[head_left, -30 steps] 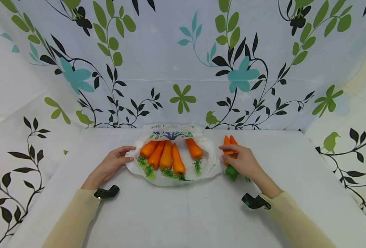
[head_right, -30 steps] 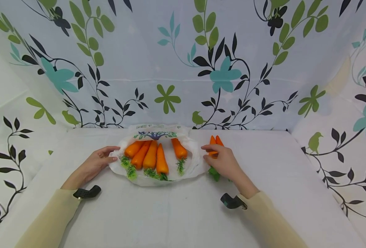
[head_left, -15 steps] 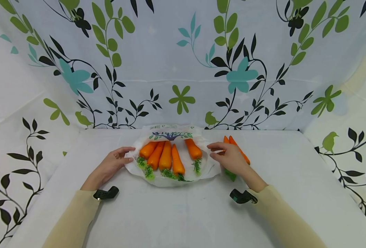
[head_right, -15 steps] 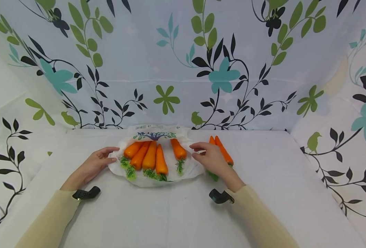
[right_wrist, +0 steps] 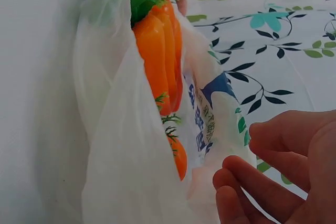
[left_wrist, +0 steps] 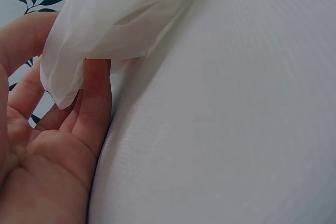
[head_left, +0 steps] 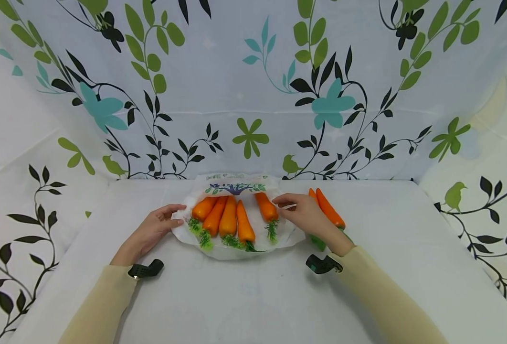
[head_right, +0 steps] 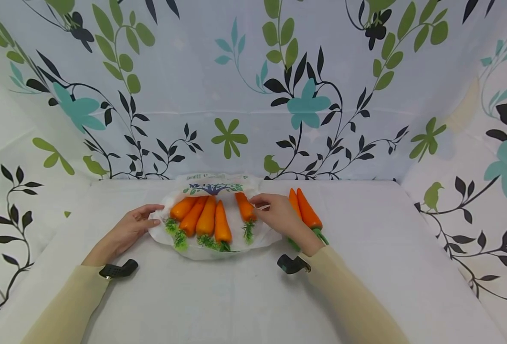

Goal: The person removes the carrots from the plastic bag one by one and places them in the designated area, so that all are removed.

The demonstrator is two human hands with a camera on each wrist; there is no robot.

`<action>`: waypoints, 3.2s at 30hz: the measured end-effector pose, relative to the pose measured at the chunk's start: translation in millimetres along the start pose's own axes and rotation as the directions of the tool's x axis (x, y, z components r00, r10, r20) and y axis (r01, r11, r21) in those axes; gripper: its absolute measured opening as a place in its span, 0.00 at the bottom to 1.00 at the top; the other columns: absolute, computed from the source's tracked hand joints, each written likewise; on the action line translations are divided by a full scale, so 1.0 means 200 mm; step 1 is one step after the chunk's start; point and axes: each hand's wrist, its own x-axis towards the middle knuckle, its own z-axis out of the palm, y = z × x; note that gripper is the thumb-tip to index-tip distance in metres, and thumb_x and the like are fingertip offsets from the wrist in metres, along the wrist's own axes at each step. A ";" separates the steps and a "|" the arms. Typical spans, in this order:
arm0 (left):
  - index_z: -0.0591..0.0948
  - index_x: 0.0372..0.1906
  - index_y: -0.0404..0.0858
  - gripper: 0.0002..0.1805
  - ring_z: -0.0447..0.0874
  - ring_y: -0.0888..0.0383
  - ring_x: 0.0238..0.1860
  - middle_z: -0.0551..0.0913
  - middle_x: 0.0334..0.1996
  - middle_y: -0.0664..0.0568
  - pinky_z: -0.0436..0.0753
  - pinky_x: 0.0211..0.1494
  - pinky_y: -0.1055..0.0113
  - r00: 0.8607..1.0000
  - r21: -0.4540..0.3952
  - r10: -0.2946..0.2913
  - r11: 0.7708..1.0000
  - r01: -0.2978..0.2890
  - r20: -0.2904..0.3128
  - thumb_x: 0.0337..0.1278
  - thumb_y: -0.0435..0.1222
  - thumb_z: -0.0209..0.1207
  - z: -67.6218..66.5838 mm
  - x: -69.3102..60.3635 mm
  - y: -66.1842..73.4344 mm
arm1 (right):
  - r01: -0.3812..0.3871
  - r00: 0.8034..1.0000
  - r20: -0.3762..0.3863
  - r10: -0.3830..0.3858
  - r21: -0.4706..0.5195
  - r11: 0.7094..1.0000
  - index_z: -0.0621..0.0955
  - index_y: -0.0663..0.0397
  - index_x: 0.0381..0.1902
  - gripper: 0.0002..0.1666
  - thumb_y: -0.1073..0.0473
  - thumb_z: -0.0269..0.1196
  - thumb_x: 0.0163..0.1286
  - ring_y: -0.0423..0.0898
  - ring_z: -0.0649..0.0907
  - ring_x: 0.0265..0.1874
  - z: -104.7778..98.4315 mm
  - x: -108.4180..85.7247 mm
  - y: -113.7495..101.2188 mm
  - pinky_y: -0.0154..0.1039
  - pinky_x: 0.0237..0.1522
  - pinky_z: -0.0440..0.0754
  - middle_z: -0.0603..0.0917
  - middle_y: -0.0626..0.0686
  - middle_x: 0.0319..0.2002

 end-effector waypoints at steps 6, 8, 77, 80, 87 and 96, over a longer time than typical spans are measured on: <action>0.71 0.69 0.36 0.32 0.34 0.44 0.78 0.47 0.79 0.44 0.53 0.75 0.49 1.000 0.004 -0.001 1.000 0.001 -0.006 0.62 0.40 0.67 0.00 0.00 0.00 | -0.023 0.997 0.073 0.026 -0.031 0.999 0.81 0.57 0.60 0.21 0.60 0.63 0.70 0.51 0.82 0.54 0.02 0.05 -0.03 0.47 0.56 0.81 0.83 0.57 0.56; 0.71 0.68 0.36 0.32 0.34 0.44 0.78 0.47 0.79 0.44 0.52 0.75 0.48 1.000 0.006 0.000 1.000 0.000 -0.006 0.62 0.40 0.67 0.00 0.00 0.00 | -0.046 0.994 0.095 0.049 -0.039 0.998 0.81 0.55 0.61 0.22 0.59 0.63 0.70 0.52 0.81 0.55 0.02 0.06 -0.03 0.48 0.57 0.80 0.83 0.56 0.57; 0.70 0.69 0.36 0.32 0.32 0.43 0.78 0.44 0.80 0.44 0.52 0.75 0.47 1.000 -0.003 -0.018 1.000 0.018 0.005 0.63 0.40 0.66 0.00 0.00 0.02 | -0.127 0.977 0.136 0.163 -0.238 0.963 0.84 0.47 0.58 0.25 0.54 0.69 0.62 0.47 0.77 0.35 0.21 0.06 -0.07 0.37 0.34 0.76 0.85 0.49 0.43; 0.71 0.69 0.36 0.32 0.32 0.43 0.78 0.44 0.80 0.45 0.52 0.75 0.47 1.000 -0.004 -0.020 1.000 0.020 0.001 0.63 0.40 0.66 0.00 0.00 0.02 | -0.120 0.979 0.133 0.155 -0.237 0.964 0.84 0.48 0.58 0.25 0.54 0.69 0.62 0.47 0.76 0.32 0.20 0.06 -0.08 0.36 0.30 0.73 0.84 0.48 0.39; 0.71 0.68 0.36 0.31 0.33 0.44 0.78 0.45 0.79 0.44 0.53 0.75 0.48 1.000 -0.015 -0.014 1.000 0.014 -0.004 0.63 0.39 0.66 0.00 -0.01 0.01 | -0.103 0.986 0.106 0.130 -0.224 0.969 0.85 0.44 0.57 0.24 0.53 0.68 0.61 0.47 0.75 0.32 0.17 0.04 -0.10 0.36 0.29 0.69 0.82 0.48 0.38; 0.71 0.69 0.36 0.32 0.32 0.43 0.78 0.43 0.80 0.44 0.50 0.75 0.46 1.000 -0.009 -0.012 1.000 0.012 -0.001 0.63 0.40 0.66 0.00 -0.01 0.00 | -0.118 0.988 0.082 0.129 -0.127 0.985 0.85 0.41 0.56 0.23 0.51 0.68 0.61 0.47 0.78 0.39 0.11 0.00 -0.08 0.38 0.38 0.78 0.84 0.47 0.44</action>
